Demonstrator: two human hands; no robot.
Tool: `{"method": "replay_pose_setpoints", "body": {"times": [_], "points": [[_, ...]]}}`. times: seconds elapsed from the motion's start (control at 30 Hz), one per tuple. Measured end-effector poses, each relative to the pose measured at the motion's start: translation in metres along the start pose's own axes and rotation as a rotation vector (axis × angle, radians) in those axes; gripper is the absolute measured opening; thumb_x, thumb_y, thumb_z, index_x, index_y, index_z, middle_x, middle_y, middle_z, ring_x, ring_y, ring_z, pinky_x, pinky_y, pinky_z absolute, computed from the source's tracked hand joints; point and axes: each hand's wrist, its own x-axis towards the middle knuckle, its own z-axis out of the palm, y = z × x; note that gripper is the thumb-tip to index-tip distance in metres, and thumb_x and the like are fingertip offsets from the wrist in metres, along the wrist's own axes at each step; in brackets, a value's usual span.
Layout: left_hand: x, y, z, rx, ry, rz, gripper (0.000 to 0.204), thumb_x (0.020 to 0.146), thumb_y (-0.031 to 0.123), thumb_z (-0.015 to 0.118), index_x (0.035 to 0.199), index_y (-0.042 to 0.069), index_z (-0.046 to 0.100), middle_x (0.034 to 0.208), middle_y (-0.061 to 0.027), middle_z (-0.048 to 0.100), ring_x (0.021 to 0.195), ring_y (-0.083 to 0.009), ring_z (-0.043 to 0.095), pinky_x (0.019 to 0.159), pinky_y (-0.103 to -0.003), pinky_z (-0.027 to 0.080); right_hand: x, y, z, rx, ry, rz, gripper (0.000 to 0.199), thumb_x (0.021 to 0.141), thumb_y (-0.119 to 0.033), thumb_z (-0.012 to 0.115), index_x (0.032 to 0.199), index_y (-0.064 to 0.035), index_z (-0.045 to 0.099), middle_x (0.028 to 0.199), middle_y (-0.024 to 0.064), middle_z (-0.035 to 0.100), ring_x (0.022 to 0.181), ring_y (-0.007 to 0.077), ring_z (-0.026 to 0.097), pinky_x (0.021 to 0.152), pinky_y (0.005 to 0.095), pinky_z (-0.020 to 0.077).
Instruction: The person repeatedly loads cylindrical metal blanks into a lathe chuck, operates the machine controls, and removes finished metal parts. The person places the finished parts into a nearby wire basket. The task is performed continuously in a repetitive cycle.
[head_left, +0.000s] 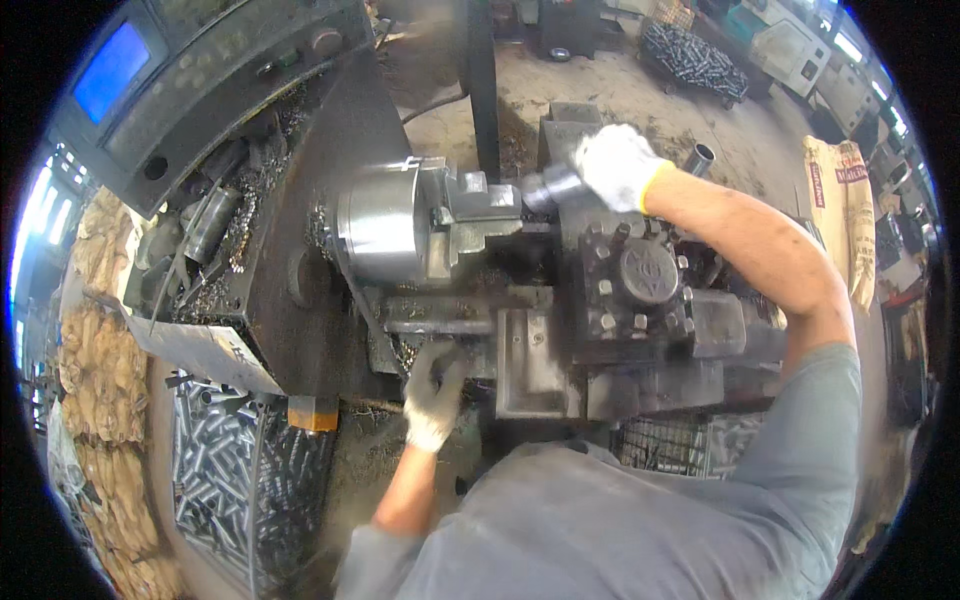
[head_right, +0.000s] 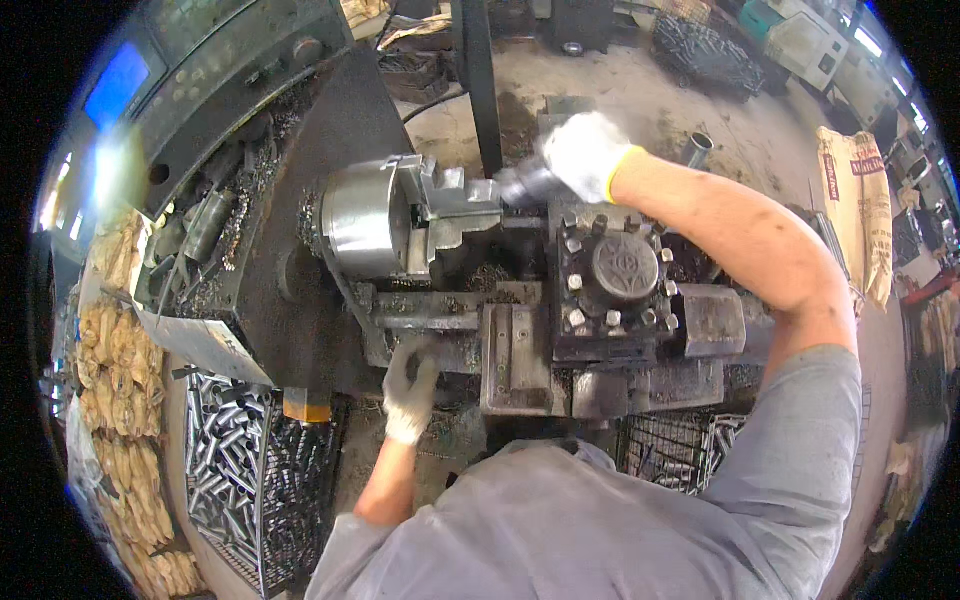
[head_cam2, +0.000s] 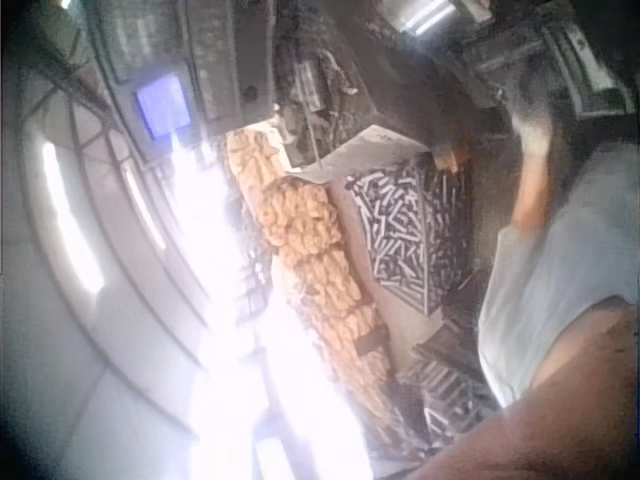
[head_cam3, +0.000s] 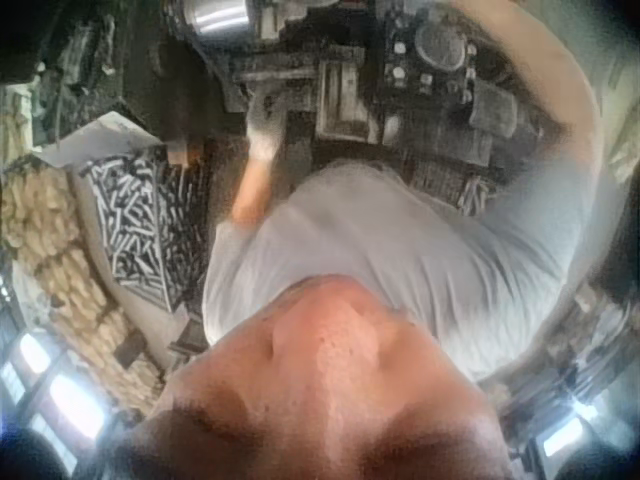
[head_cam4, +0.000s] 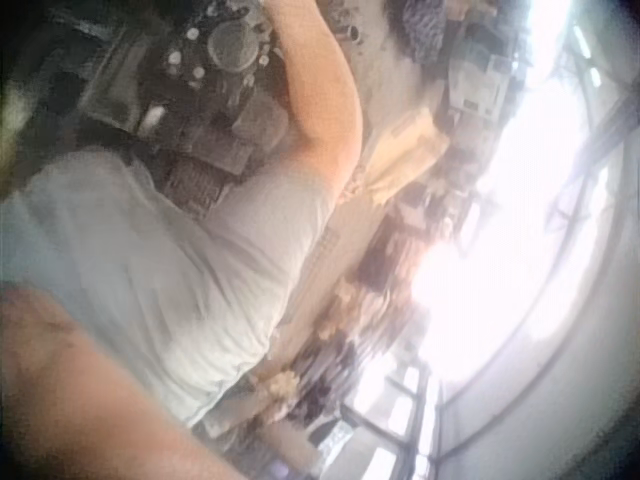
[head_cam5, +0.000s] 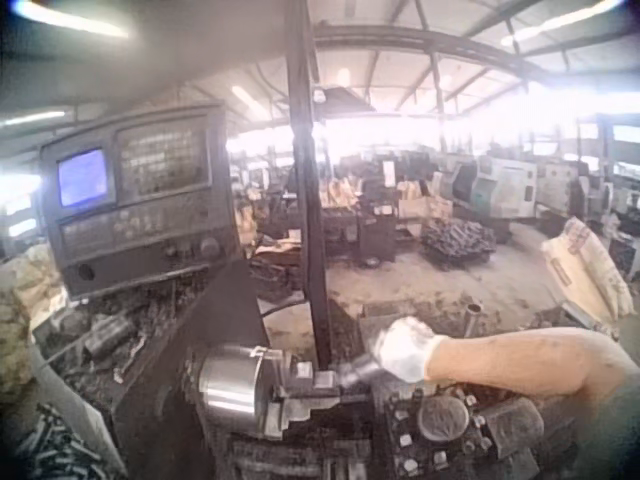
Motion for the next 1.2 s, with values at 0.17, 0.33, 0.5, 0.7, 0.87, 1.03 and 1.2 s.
{"method": "replay_pose_setpoints", "body": {"times": [0.17,0.33,0.5,0.7,0.87,1.03,1.2], "points": [[-0.084,-0.104,-0.093,-0.154,0.225,-0.648,0.020,0.099,0.013,0.073,0.114,0.001,0.072,0.096,-0.0016,0.068,0.085,-0.0102,0.061,0.076,-0.028,0.053,0.042,0.000,0.069,0.318,-0.317,-0.071,0.066,0.063,-0.040,0.091,0.116,-0.0047,0.073,0.103,0.0208,0.079,0.100,0.0387,0.076,0.087,0.0460,0.0602],[-0.117,-0.158,-0.159,-0.506,0.781,-0.552,0.035,0.106,0.043,0.063,0.110,0.008,0.068,0.092,-0.0049,0.069,0.082,-0.0235,0.067,0.076,-0.045,0.061,0.061,-0.016,0.098,0.747,-0.219,-0.202,0.079,0.069,-0.044,0.088,0.132,-0.0022,0.064,0.115,0.0234,0.076,0.107,0.0390,0.073,0.093,0.0464,0.0574],[-0.101,-0.160,-0.217,-0.849,0.684,-0.484,0.051,0.109,0.060,0.044,0.107,0.012,0.063,0.087,-0.0056,0.062,0.082,-0.0320,0.062,0.074,-0.054,0.056,0.071,-0.009,0.107,0.549,-0.403,-0.139,0.071,0.073,-0.054,0.087,0.120,-0.0024,0.074,0.107,0.0212,0.079,0.097,0.0330,0.077,0.086,0.0436,0.0592],[-0.093,-0.137,-0.249,-1.041,0.572,-0.727,0.036,0.110,0.049,0.048,0.098,0.018,0.062,0.071,0.0055,0.057,0.060,-0.0155,0.053,0.059,-0.038,0.045,0.088,-0.033,0.116,0.781,-0.257,-0.092,0.064,0.067,-0.045,0.087,0.108,0.0038,0.078,0.107,0.0238,0.079,0.092,0.0305,0.077,0.082,0.0438,0.0604],[-0.084,-0.147,-0.237,-0.650,0.654,-0.562,0.025,0.108,0.035,0.061,0.107,0.011,0.070,0.094,-0.0014,0.068,0.086,-0.0214,0.063,0.085,-0.038,0.053,0.071,-0.023,0.085,0.693,-0.268,-0.057,0.075,0.071,-0.043,0.085,0.132,-0.0013,0.069,0.121,0.0247,0.075,0.104,0.0349,0.075,0.089,0.0441,0.0585],[-0.086,-0.124,-0.225,-0.001,0.776,-0.560,0.050,0.108,0.038,0.061,0.139,-0.001,0.062,0.125,-0.0117,0.071,0.111,-0.0247,0.067,0.094,-0.037,0.053,-0.034,-0.023,0.011,0.774,0.307,0.281,0.048,0.090,-0.035,0.075,0.126,-0.0049,0.071,0.112,0.0207,0.077,0.104,0.0343,0.076,0.091,0.0424,0.0582],[-0.032,0.005,-0.190,0.821,0.724,0.548,0.040,0.093,0.000,0.071,0.130,-0.011,0.060,0.126,-0.0292,0.066,0.112,-0.0447,0.066,0.103,-0.054,0.052,-0.167,-0.120,-0.022,1.144,0.576,0.168,0.033,0.086,-0.006,0.076,0.119,0.0004,0.073,0.099,0.0139,0.078,0.087,0.0209,0.076,0.081,0.0359,0.0611]]}}
